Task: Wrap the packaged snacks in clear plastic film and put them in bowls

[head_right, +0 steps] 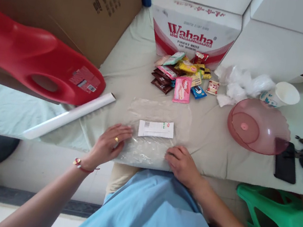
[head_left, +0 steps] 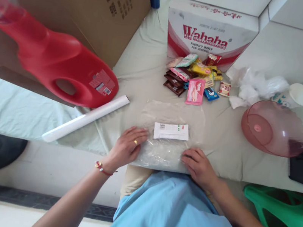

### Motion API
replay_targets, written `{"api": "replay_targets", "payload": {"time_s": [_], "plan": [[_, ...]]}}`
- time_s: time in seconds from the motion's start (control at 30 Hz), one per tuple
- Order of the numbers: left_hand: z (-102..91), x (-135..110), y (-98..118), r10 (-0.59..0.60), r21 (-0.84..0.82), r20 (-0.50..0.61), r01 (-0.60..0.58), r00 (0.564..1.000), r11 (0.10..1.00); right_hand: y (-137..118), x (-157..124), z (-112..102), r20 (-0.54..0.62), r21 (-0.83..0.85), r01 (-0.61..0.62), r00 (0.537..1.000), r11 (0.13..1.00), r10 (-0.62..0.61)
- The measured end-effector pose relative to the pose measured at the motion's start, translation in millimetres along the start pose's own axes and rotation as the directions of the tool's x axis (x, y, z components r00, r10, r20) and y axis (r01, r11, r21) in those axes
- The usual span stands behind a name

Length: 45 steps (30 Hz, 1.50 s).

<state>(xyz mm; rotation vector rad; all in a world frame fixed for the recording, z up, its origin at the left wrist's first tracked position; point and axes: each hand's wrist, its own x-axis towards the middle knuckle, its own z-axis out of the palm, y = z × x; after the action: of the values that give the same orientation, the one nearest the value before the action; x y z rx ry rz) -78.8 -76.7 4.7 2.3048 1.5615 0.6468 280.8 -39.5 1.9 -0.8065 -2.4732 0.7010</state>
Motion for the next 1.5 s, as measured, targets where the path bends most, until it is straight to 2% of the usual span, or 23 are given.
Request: {"api": "replay_targets", "payload": {"time_s": [0.1, 0.23, 0.37, 0.47, 0.53, 0.6, 0.7, 0.77, 0.87, 0.9, 0.93, 0.97, 1.0, 1.03, 1.1, 1.13, 1.2, 1.3, 1.37, 1.43, 1.5], "plan": [[-11.2, -9.2, -5.8, 0.038, -0.142, 0.144, -0.017, 0.989, 0.99, 5.5, 22.3, -14.8, 0.03, 0.096, -0.009, 1.0, 0.995, 0.007], [-17.3, -8.0, -10.6, -0.005, -0.173, 0.217, 0.044, 0.976, 0.984, 16.7, 58.2, -37.7, 0.095, 0.177, -0.09, 0.993, 0.98, 0.074], [-12.1, 8.9, -10.4, -0.071, -0.207, 0.148, 0.101, 0.986, 0.973, 33.5, 95.5, -54.2, 0.131, 0.191, -0.202, 0.975, 0.961, 0.179], [-7.7, 25.1, -12.5, -0.25, -0.291, 0.051, 0.254, 0.967, 0.922, 52.2, 116.7, -58.4, 0.14, 0.212, -0.293, 0.953, 0.932, 0.268], [-6.1, 36.7, -15.0, -0.416, -0.321, 0.018, 0.399, 0.909, 0.859, 66.1, 124.5, -56.5, 0.17, 0.223, -0.362, 0.929, 0.905, 0.329], [-4.8, 49.2, -17.7, -0.534, -0.336, 0.001, 0.503, 0.845, 0.796, 78.2, 126.9, -51.7, 0.204, 0.179, -0.422, 0.9, 0.889, 0.386], [-2.4, 65.6, -21.8, -0.649, -0.361, -0.065, 0.588, 0.758, 0.724, 87.6, 123.4, -44.9, 0.212, 0.018, -0.438, 0.88, 0.899, 0.425], [-1.7, 69.8, -23.0, -0.703, -0.354, -0.18, 0.622, 0.688, 0.699, 86.7, 120.1, -44.9, 0.2, -0.102, -0.409, 0.884, 0.907, 0.422], [-4.2, 60.7, -17.1, -0.67, -0.254, -0.472, 0.64, 0.572, 0.725, 77.9, 121.8, -54.5, 0.139, -0.274, -0.379, 0.894, 0.884, 0.427], [-5.5, 54.7, -11.8, -0.622, -0.208, -0.566, 0.636, 0.541, 0.743, 74.3, 125.4, -58.9, 0.103, -0.316, -0.377, 0.899, 0.871, 0.427], [-6.7, 48.7, -4.9, -0.564, -0.163, -0.633, 0.621, 0.531, 0.767, 71.0, 130.8, -62.7, 0.073, -0.34, -0.37, 0.906, 0.865, 0.417], [-7.1, 43.4, 3.7, -0.505, -0.122, -0.666, 0.588, 0.549, 0.8, 68.2, 137.7, -65.3, 0.057, -0.343, -0.355, 0.916, 0.87, 0.397], [-6.6, 40.1, 13.5, -0.446, -0.082, -0.653, 0.528, 0.612, 0.845, 66.3, 146.0, -65.8, 0.062, -0.333, -0.326, 0.929, 0.885, 0.366], [-4.9, 39.2, 24.0, -0.384, -0.047, -0.591, 0.445, 0.709, 0.894, 65.2, 155.3, -64.1, 0.082, -0.318, -0.286, 0.941, 0.904, 0.327], [2.4, 46.3, 44.4, -0.233, 0.003, -0.364, 0.252, 0.902, 0.968, 65.3, 174.6, -53.8, 0.146, -0.3, -0.192, 0.959, 0.935, 0.243], [7.5, 53.7, 52.9, -0.173, 0.021, -0.247, 0.184, 0.953, 0.983, 66.2, 183.6, -46.1, 0.177, -0.306, -0.149, 0.962, 0.94, 0.21], [19.0, 72.5, 64.0, -0.135, 0.076, -0.097, 0.142, 0.986, 0.987, 68.5, 198.5, -29.3, 0.223, -0.338, -0.084, 0.961, 0.938, 0.166], [33.9, 95.8, 64.9, -0.189, 0.163, 0.009, 0.185, 0.982, 0.969, 71.9, 212.1, -11.8, 0.227, -0.398, -0.084, 0.956, 0.914, 0.187], [40.5, 101.4, 59.7, -0.215, 0.191, 0.052, 0.201, 0.975, 0.961, 74.3, 217.3, -9.4, 0.222, -0.409, -0.147, 0.941, 0.901, 0.254], [44.5, 100.3, 54.8, -0.219, 0.203, 0.066, 0.201, 0.974, 0.958, 76.5, 221.1, -13.3, 0.266, -0.375, -0.191, 0.915, 0.907, 0.303], [46.8, 96.6, 52.4, -0.213, 0.213, 0.056, 0.196, 0.976, 0.957, 77.1, 222.9, -20.4, 0.312, -0.322, -0.183, 0.906, 0.929, 0.287]]}}
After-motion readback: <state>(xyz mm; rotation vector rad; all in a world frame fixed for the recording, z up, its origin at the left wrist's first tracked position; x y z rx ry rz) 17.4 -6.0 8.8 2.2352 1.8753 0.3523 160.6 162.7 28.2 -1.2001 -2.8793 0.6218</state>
